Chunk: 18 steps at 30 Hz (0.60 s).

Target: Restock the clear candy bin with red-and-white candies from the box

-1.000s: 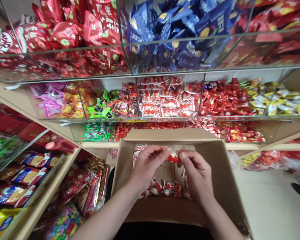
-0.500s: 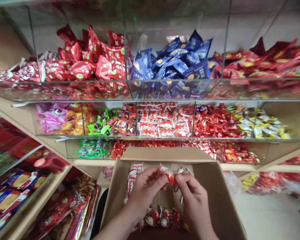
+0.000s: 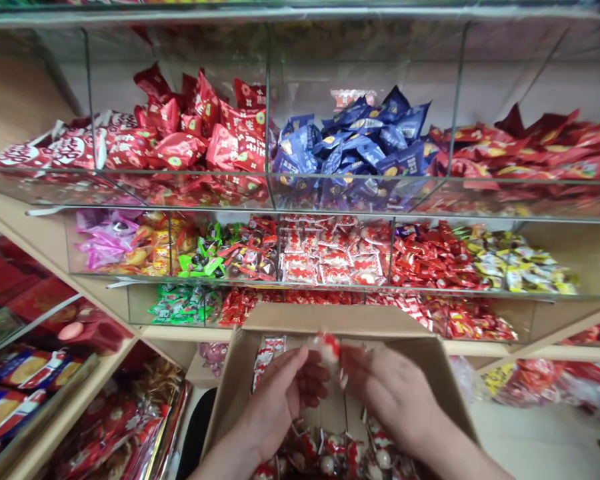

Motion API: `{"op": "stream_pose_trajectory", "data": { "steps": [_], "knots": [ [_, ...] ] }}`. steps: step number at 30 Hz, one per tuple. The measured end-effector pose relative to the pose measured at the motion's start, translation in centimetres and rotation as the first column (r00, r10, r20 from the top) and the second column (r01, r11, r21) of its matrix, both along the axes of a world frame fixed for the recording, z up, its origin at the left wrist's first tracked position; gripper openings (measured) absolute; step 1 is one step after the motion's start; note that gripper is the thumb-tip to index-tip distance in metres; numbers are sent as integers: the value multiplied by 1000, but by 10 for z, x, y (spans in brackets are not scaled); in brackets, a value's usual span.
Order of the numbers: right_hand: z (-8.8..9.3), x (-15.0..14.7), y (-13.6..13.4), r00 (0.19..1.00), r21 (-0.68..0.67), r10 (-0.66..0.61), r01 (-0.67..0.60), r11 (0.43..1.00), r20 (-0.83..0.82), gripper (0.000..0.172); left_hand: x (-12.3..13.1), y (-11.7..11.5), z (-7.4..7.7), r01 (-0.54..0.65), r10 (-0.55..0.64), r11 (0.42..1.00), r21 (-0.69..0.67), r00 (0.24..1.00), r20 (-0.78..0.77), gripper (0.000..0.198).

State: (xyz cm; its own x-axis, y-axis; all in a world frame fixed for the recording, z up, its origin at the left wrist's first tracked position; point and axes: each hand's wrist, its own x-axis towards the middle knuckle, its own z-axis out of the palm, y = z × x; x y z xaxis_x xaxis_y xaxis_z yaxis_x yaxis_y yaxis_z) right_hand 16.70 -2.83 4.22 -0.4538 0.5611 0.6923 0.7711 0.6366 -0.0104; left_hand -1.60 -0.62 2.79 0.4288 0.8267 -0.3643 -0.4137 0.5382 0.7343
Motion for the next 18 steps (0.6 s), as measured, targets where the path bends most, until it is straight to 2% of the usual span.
{"op": "stream_pose_trajectory", "data": {
  "steps": [2, 4, 7, 9, 11, 15, 18],
  "knots": [
    [20, 10, 26, 980, 130, -198, 194, 972, 14, 26, -3, -1, 2, 38, -37, 999, 25, 998, -47, 31],
    [39, 22, 58, 906, 246, -418, 391, 887, 66, 24, -5, -5, -1, 84, -79, 996, 36, 991, -106, 29],
    [60, 34, 104, 747, 236, -629, 585, 776, 216, 25, -7, -17, -16, 171, -166, 985, 21, 973, -160, 26],
    [67, 36, 127, 656, 169, -681, 668, 724, 326, 28, -8, -25, -28, 256, -247, 966, 22, 949, -196, 27],
    [70, 33, 143, 602, 115, -691, 715, 689, 400, 31, -8, -33, -39, 355, -341, 935, 25, 912, -228, 29],
    [74, 27, 163, 593, -8, -671, 752, 660, 445, 30, -6, -41, -51, 431, -420, 902, -14, 872, -251, 37],
    [79, 26, 175, 608, -42, -672, 754, 656, 423, 31, -6, -42, -57, 487, -469, 873, 5, 844, -262, 42]
  ]
}}
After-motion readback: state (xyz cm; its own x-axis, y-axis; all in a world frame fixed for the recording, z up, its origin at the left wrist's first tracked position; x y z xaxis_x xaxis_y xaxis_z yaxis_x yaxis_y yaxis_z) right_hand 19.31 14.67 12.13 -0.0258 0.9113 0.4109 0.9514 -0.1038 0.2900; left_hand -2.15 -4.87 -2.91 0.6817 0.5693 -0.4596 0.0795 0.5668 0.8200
